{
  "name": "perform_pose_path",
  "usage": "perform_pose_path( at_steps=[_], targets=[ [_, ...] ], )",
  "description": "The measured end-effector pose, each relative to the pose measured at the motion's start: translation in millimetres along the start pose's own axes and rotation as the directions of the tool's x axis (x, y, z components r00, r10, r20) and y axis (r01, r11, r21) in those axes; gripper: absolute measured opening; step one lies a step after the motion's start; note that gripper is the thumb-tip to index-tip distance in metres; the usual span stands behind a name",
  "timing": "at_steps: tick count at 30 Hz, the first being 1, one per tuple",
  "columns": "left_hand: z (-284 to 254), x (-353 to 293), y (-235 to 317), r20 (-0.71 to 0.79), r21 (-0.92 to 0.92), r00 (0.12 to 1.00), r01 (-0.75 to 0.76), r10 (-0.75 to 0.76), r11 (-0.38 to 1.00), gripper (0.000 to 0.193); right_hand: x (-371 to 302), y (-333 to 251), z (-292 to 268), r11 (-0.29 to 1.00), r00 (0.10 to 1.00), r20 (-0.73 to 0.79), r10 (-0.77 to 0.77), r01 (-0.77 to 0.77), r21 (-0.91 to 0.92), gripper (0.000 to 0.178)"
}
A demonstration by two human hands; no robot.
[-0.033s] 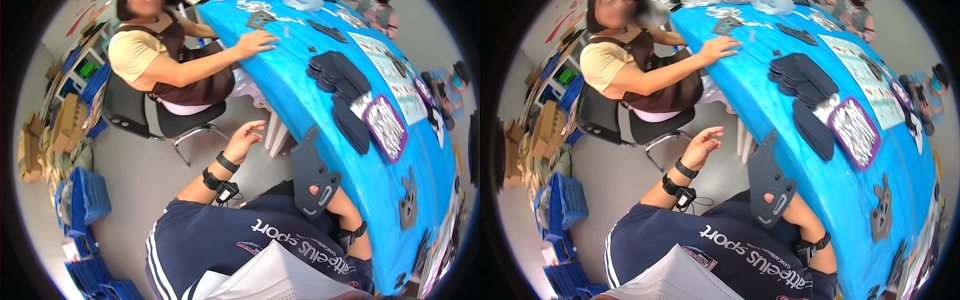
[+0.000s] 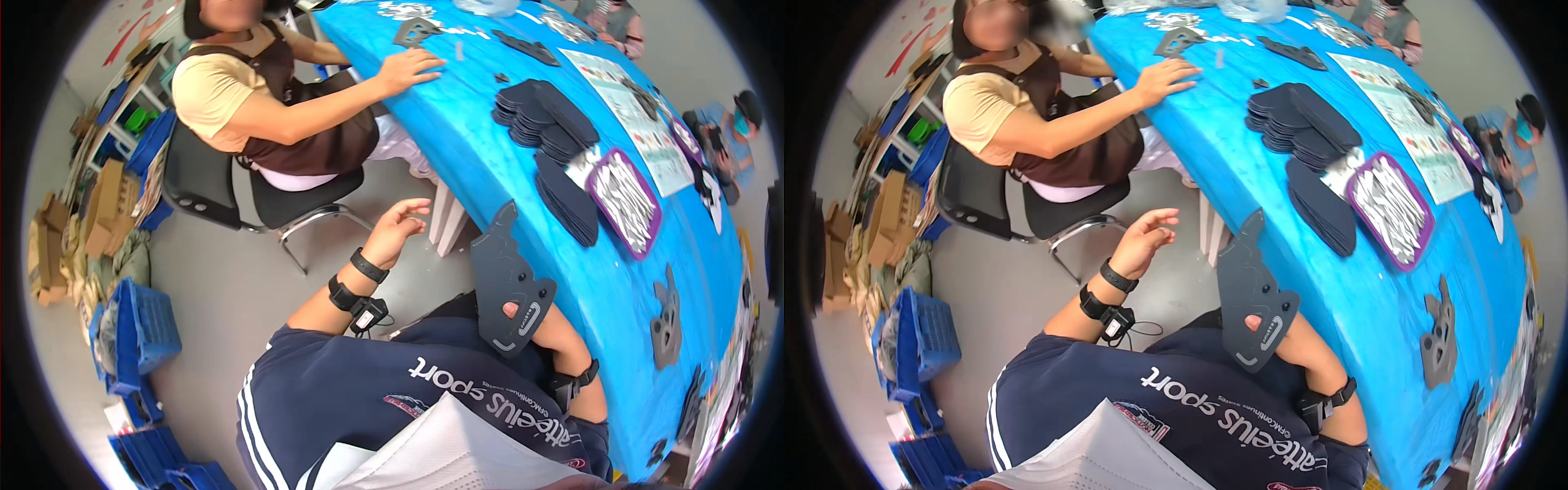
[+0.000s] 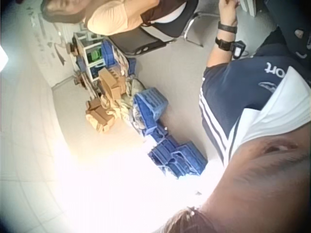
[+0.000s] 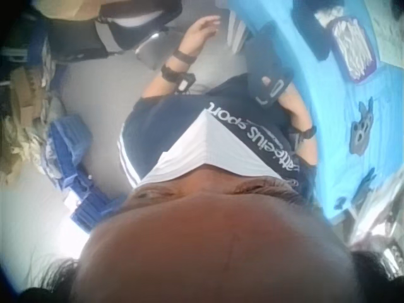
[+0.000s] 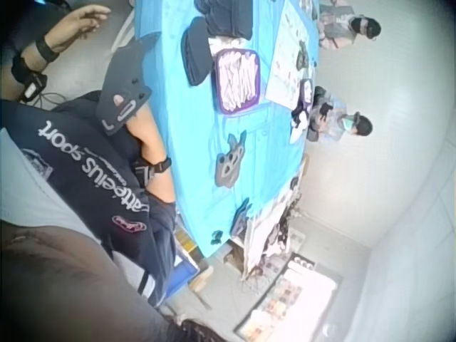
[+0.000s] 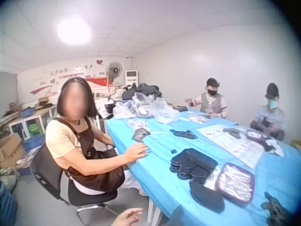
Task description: The person aligns white adhesive strips onto dark grey shoe upper components and then fits different pieces together by hand, pressing them to ensure they are attached.
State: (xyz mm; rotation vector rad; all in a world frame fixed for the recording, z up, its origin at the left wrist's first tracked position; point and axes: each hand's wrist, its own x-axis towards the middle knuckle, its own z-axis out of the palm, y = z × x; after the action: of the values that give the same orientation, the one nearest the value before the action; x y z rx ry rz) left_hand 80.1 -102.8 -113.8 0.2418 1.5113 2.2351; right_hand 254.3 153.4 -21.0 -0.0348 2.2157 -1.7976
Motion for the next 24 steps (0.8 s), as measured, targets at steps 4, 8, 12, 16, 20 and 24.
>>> perform_pose_path(
  at_steps=[4, 8, 12, 16, 20, 24],
  targets=[
    [17, -1, -2, 0.073, -0.002, 0.996, 0.044, -0.044, 0.999, 0.031, -18, -4, -5, 1.0, 0.999, -0.031, 0.019, -0.019, -0.006, 0.03],
    [35, -5, -4, 0.166, -0.026, 0.985, 0.055, -0.05, 0.998, 0.026, -32, -6, -7, 0.999, 0.997, -0.07, 0.024, -0.023, 0.023, 0.03],
    [51, -11, -6, 0.242, 0.0, 0.966, 0.096, -0.093, 0.995, 0.023, -41, -6, -6, 0.998, 0.994, -0.113, -0.001, 0.008, 0.061, 0.03],
    [66, -21, -10, 0.403, 0.056, 0.906, 0.118, -0.13, 0.991, 0.024, -43, -5, -4, 0.995, 0.985, -0.17, -0.042, 0.056, 0.078, 0.03],
    [90, -36, -16, 0.712, -0.015, 0.676, 0.287, -0.191, 0.958, 0.048, -42, -4, 3, 0.976, 0.978, -0.188, -0.087, 0.121, 0.178, 0.031],
    [117, -52, -20, 0.781, 0.022, 0.594, 0.286, -0.195, 0.958, 0.052, -39, -2, 7, 0.983, 0.991, -0.1, -0.086, 0.101, 0.152, 0.034]
  ],
)
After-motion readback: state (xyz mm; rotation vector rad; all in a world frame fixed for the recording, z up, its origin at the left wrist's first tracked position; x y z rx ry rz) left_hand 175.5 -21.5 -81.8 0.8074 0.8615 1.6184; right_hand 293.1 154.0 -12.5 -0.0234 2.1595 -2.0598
